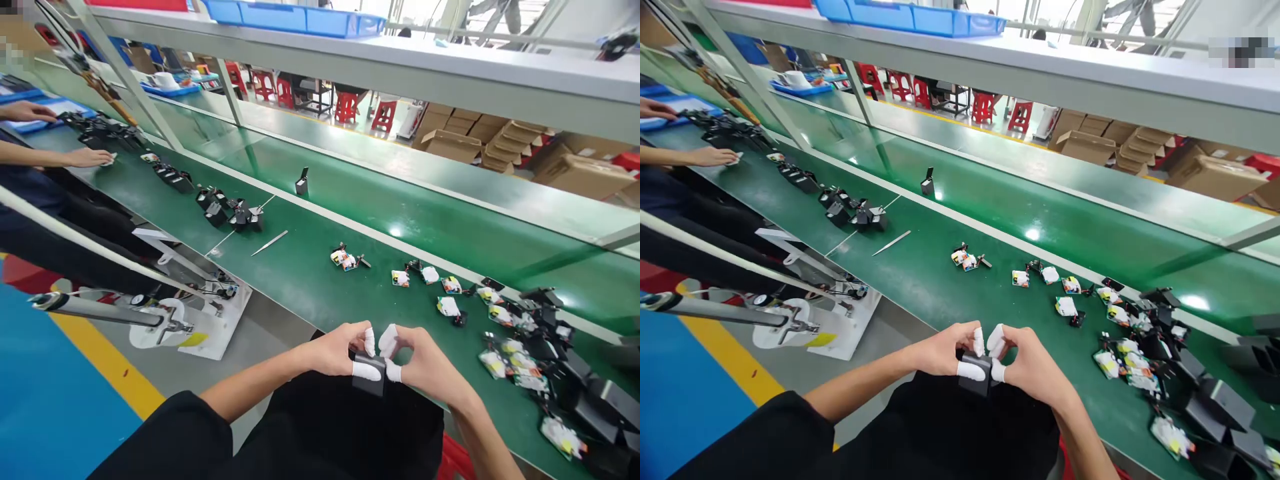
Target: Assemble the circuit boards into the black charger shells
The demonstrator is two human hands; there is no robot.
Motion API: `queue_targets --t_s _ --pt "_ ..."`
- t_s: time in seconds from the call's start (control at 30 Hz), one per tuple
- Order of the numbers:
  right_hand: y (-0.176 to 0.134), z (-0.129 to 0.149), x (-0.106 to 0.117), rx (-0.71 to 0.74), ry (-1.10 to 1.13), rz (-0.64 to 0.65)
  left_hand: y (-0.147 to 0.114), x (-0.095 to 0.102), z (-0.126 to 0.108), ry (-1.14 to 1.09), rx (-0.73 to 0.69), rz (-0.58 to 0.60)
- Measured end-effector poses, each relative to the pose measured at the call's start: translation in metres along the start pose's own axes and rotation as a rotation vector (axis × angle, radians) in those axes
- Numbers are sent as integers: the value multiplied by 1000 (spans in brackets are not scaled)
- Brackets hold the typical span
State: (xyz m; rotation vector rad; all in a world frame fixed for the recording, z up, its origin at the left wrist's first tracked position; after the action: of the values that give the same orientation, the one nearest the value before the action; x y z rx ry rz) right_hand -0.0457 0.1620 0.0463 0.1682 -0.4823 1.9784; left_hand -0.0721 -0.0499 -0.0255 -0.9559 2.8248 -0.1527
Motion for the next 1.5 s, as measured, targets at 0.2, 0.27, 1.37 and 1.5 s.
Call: queue_targets --t_s 0.2,0.27,1.37,1.5 --pt "-2 -3 -1 -13 33 31 -1 -2 3 -50 -1 -1" --pt "-2 -4 1 -11 55 36 1 -4 4 -77 -6 0" --pt "-16 -96 -1 322 -233 -772 90 11 25 336 -255 -179" --pt "-19 -95 7 320 -293 -660 91 10 25 303 -241 -160"
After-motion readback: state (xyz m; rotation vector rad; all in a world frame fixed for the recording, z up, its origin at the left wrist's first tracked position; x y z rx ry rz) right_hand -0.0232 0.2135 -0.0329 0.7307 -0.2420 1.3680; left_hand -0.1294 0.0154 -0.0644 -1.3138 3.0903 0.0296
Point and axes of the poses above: each hand's wrist, its own y-axis towards the middle knuckle, its own x-axis out of the back of the hand, z = x × y, the point moved 2 cm from there along y, towards the middle knuckle, and after that the axes turned 6 degrees about y, right-handed, at the moved point
